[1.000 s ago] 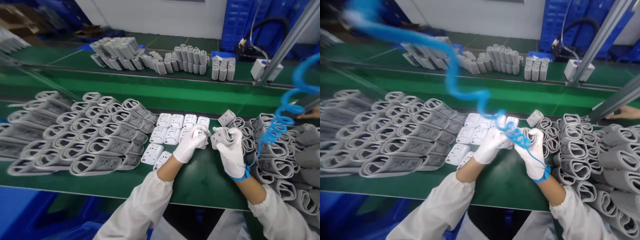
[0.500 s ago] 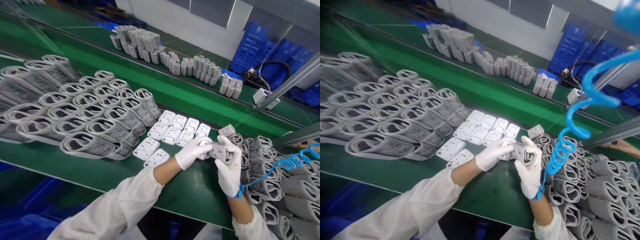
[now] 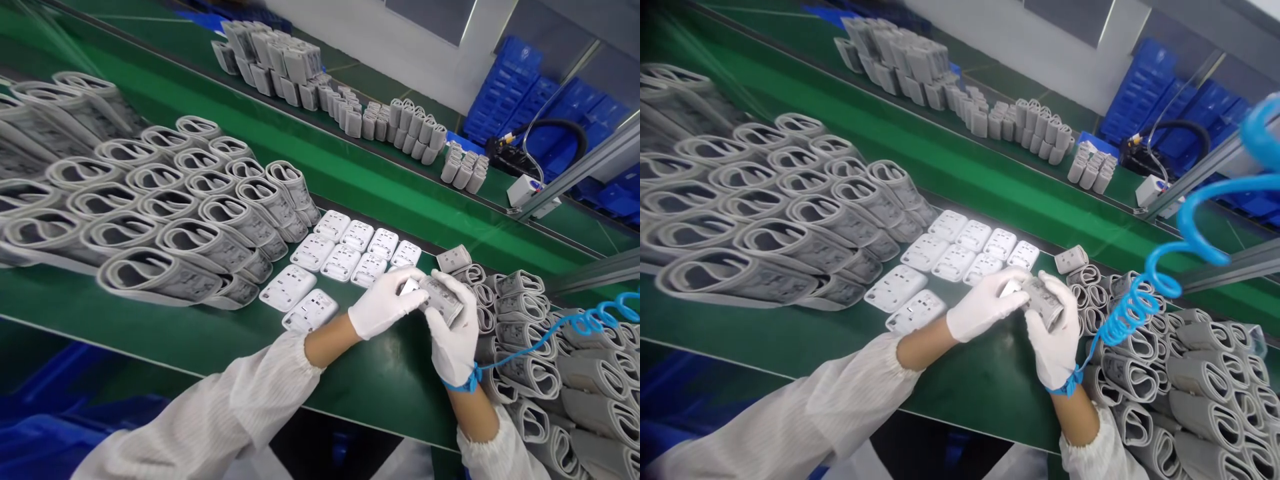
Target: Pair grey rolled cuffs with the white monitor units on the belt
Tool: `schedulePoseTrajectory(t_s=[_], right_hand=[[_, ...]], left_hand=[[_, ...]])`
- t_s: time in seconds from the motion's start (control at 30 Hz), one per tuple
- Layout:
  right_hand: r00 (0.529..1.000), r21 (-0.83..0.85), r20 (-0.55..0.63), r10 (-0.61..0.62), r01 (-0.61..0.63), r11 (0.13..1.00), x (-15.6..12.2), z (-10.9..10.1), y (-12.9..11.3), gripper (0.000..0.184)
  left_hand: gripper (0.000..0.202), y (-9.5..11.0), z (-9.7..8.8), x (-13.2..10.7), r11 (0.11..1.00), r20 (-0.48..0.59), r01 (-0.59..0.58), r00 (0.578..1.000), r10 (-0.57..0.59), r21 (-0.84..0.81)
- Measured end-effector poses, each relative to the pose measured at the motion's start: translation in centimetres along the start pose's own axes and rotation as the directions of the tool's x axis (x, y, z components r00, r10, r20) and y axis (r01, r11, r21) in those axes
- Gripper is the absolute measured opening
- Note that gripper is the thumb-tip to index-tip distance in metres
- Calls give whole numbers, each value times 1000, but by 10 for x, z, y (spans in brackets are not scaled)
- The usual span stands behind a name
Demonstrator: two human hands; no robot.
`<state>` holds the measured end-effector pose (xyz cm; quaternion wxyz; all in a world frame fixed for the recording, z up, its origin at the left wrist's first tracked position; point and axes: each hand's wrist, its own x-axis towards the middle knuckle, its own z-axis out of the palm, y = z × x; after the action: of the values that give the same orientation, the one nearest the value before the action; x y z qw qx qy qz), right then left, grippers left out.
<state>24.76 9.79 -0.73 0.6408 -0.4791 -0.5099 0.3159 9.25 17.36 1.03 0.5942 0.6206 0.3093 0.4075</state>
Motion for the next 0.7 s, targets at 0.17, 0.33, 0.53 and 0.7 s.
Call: schedulePoseTrajectory(t_s=[0.17, 0.33, 0.53, 0.7], right_hand=[[999, 43, -32, -18, 20, 999, 0, -1, 4, 39], [998, 44, -37, -41, 43, 998, 0, 3, 5, 34], [995, -17, -37, -94, 94, 995, 1, 3, 5, 30], [993, -19, -54, -107, 106, 994, 2, 3, 5, 32]], left_hand=[[9, 0, 5, -5, 979, -29, -176, 983, 180, 102], [5, -6, 13, -9, 943, -111, -275, 948, 299, 189], [7, -11, 14, -7, 953, -123, -239, 957, 264, 185], [9, -7, 9, -3, 982, -58, -167, 983, 172, 89]])
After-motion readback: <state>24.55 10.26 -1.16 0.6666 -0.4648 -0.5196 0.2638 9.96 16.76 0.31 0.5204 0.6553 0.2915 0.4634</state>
